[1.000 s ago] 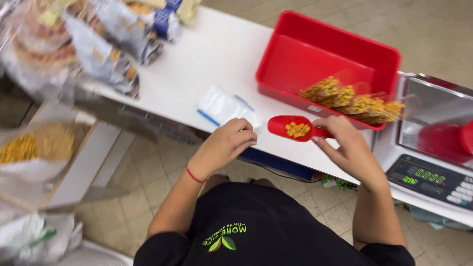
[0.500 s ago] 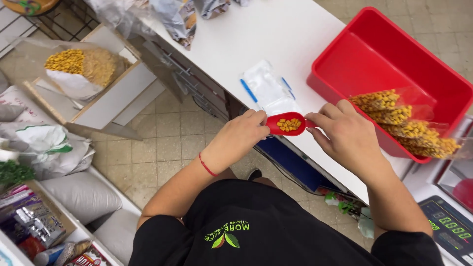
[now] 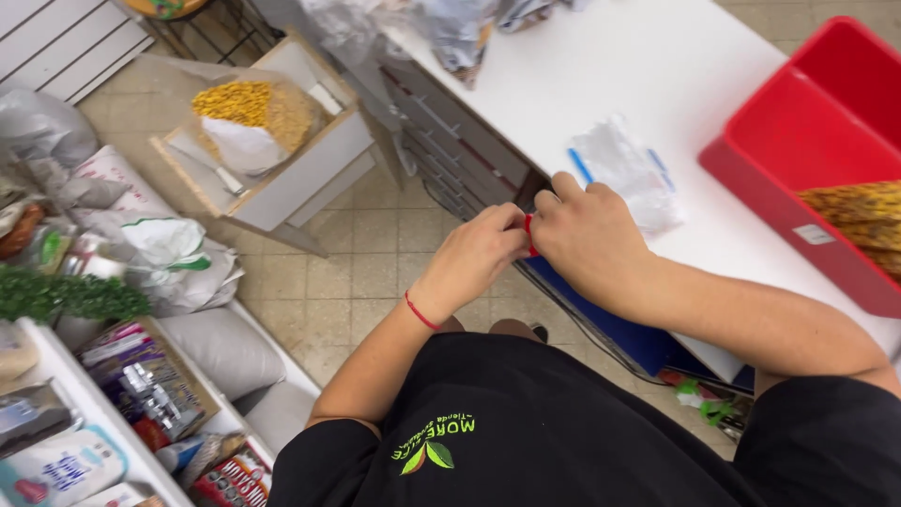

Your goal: Bagging, weighing, and sealing corn snacks from a bulk container into individual portions at a service counter.

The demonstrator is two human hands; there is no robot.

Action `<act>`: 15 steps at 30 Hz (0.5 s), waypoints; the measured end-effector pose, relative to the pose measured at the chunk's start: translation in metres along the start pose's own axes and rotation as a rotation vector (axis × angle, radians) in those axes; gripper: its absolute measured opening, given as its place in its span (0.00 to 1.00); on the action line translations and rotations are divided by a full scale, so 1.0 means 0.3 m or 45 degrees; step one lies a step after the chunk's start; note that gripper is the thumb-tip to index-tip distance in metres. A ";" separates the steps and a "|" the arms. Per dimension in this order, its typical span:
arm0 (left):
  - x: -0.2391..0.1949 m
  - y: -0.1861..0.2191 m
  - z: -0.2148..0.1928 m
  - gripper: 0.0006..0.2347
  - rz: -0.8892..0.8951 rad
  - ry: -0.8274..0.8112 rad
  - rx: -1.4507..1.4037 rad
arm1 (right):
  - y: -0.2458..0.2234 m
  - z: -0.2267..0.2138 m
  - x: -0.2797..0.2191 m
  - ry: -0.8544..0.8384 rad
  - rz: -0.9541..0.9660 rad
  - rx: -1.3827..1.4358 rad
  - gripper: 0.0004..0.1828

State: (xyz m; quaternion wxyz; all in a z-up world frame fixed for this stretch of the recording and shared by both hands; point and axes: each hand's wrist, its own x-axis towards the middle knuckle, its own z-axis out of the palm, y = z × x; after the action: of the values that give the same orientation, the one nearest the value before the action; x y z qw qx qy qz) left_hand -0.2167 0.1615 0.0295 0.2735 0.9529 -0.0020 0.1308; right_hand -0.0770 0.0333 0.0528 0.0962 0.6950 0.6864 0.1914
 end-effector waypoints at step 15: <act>-0.437 -0.470 -0.270 0.00 -0.126 0.585 -0.219 | -0.199 -0.090 0.458 -0.060 0.352 1.037 0.14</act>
State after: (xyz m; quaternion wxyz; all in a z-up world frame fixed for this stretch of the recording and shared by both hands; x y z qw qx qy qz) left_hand -0.3527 0.3149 -0.0106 0.3529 0.8703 0.0957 0.3299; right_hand -0.1447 0.1683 0.0722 -0.1968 0.7657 0.6040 -0.1001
